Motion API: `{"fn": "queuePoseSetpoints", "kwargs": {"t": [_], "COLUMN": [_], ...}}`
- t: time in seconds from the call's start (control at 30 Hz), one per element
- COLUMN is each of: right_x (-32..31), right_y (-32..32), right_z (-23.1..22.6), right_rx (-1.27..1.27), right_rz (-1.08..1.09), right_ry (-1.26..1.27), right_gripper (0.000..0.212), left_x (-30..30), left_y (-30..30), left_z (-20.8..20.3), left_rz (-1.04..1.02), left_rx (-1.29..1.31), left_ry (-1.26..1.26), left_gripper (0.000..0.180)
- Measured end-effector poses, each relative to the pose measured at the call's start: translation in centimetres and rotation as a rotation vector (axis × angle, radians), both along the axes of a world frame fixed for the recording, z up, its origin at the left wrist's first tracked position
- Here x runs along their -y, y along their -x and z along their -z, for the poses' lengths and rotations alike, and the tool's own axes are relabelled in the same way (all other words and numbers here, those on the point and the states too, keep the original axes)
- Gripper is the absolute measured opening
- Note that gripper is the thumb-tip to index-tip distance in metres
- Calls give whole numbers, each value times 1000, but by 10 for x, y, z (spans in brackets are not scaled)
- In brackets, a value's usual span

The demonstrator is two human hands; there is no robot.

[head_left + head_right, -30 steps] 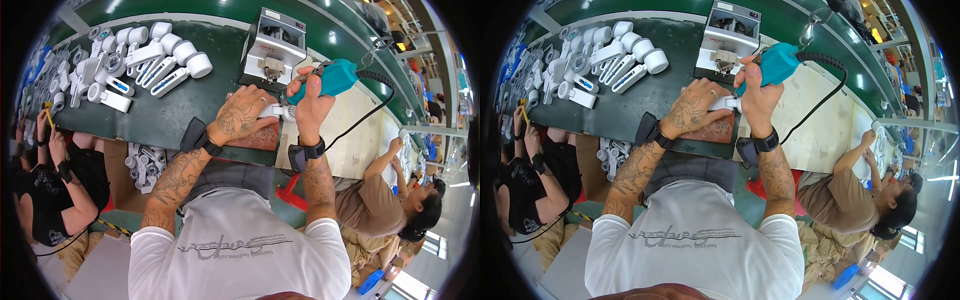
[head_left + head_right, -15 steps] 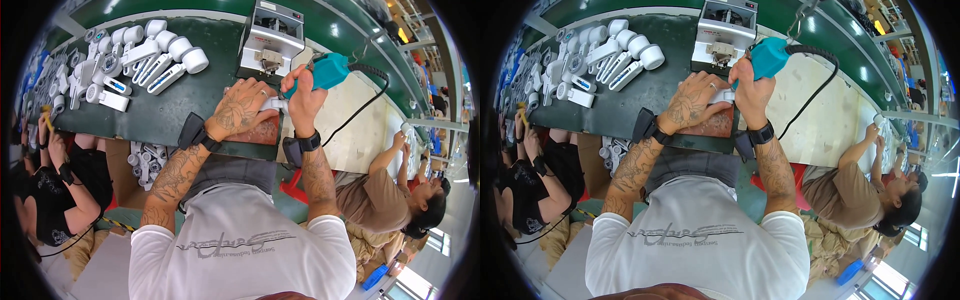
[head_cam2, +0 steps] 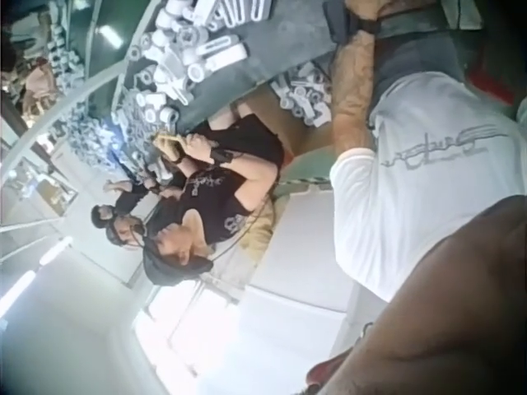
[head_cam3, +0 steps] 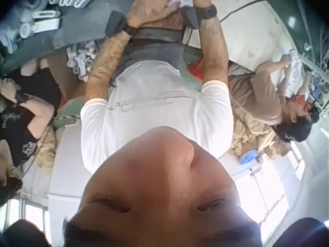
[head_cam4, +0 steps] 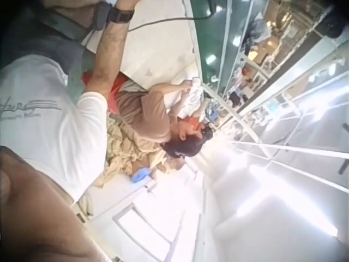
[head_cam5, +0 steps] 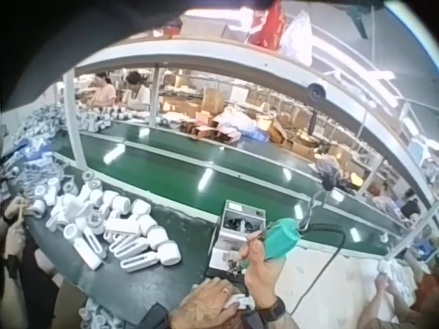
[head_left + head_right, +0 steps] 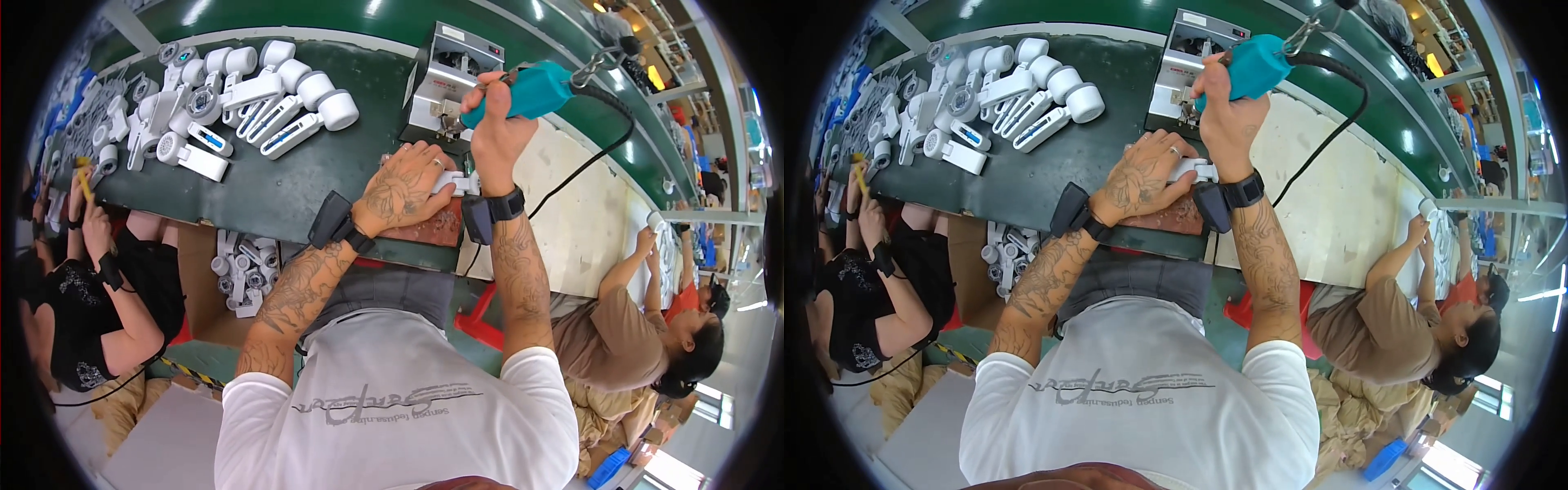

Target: Assemble small white electronic hand-held devices using an electric screwdriver on a factory production line.

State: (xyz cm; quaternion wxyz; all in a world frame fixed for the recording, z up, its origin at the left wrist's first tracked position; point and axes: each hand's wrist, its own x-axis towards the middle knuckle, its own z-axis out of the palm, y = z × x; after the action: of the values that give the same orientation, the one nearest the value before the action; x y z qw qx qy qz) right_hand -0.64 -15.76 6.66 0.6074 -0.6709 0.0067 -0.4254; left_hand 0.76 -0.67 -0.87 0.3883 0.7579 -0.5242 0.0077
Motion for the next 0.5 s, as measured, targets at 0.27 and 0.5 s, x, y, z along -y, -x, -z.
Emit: {"fn": "queuePoseSetpoints", "kwargs": {"t": [0.27,0.5], "right_x": [-1,-11], "right_y": [-2,41], "right_z": [8,-15], "right_rx": [-72,-90], "right_rz": [-46,45], "right_ry": [-31,-208], "right_gripper": [35,33], "left_x": [3,2], "left_y": [1,-2], "left_z": [7,6], "left_rz": [8,18], "left_rx": [14,38], "left_ry": [-2,74], "left_gripper": [31,25]}}
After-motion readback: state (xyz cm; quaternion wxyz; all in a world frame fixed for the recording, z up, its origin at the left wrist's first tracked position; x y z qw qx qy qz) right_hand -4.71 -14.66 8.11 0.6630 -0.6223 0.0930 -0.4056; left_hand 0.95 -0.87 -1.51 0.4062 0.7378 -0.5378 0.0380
